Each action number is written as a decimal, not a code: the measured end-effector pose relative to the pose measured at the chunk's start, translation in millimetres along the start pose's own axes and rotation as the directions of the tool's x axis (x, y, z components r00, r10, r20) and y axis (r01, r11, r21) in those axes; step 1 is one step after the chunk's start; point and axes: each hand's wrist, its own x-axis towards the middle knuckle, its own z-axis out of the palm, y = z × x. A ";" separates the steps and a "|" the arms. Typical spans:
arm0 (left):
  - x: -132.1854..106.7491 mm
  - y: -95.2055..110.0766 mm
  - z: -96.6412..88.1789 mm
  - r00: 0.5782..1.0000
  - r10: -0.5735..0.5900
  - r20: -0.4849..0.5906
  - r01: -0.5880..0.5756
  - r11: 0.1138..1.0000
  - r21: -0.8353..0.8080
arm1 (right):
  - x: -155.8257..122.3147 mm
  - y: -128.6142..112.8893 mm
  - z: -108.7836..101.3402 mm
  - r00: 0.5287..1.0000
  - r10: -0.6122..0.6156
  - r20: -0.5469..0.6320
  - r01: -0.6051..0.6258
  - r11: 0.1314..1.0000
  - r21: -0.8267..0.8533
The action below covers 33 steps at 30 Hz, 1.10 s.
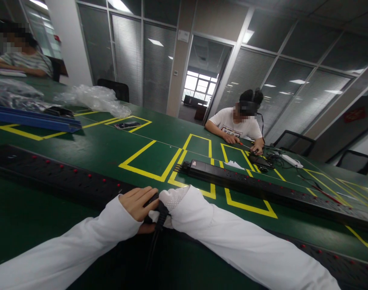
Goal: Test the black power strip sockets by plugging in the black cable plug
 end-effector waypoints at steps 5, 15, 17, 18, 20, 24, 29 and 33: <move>-0.8 0.0 1.9 1.000 -0.012 0.021 0.012 1.000 0.001 | 0.0 -0.4 0.5 1.000 -0.001 -0.008 0.001 1.000 0.003; -1.1 -1.0 2.8 1.000 0.002 0.007 -0.002 1.000 0.000 | -0.9 0.3 -1.6 1.000 0.003 -0.008 -0.003 1.000 0.006; -1.0 -1.2 2.7 1.000 0.006 0.009 -0.006 1.000 0.000 | -0.7 0.5 -1.9 1.000 -0.001 0.001 0.001 1.000 0.005; -0.8 -1.3 2.4 1.000 0.009 0.008 -0.009 1.000 -0.001 | -0.5 0.6 -2.2 1.000 -0.001 0.008 0.001 1.000 0.004; -0.3 -1.3 1.5 1.000 0.013 0.005 -0.013 1.000 0.003 | -0.1 1.0 -3.0 1.000 0.001 0.026 -0.001 1.000 0.006; 0.6 -1.0 -0.6 1.000 0.013 0.002 -0.013 1.000 0.013 | 0.7 1.6 -3.8 0.999 0.021 0.040 -0.022 1.000 0.020; 0.5 -0.8 -1.3 1.000 0.011 0.012 -0.011 1.000 0.002 | 2.0 2.8 -2.8 0.997 -0.001 0.075 0.000 1.000 0.014; 0.0 -0.3 -0.3 1.000 0.000 -0.001 0.000 1.000 -0.007 | 1.7 2.7 -0.8 1.000 0.009 0.014 -0.009 1.000 0.027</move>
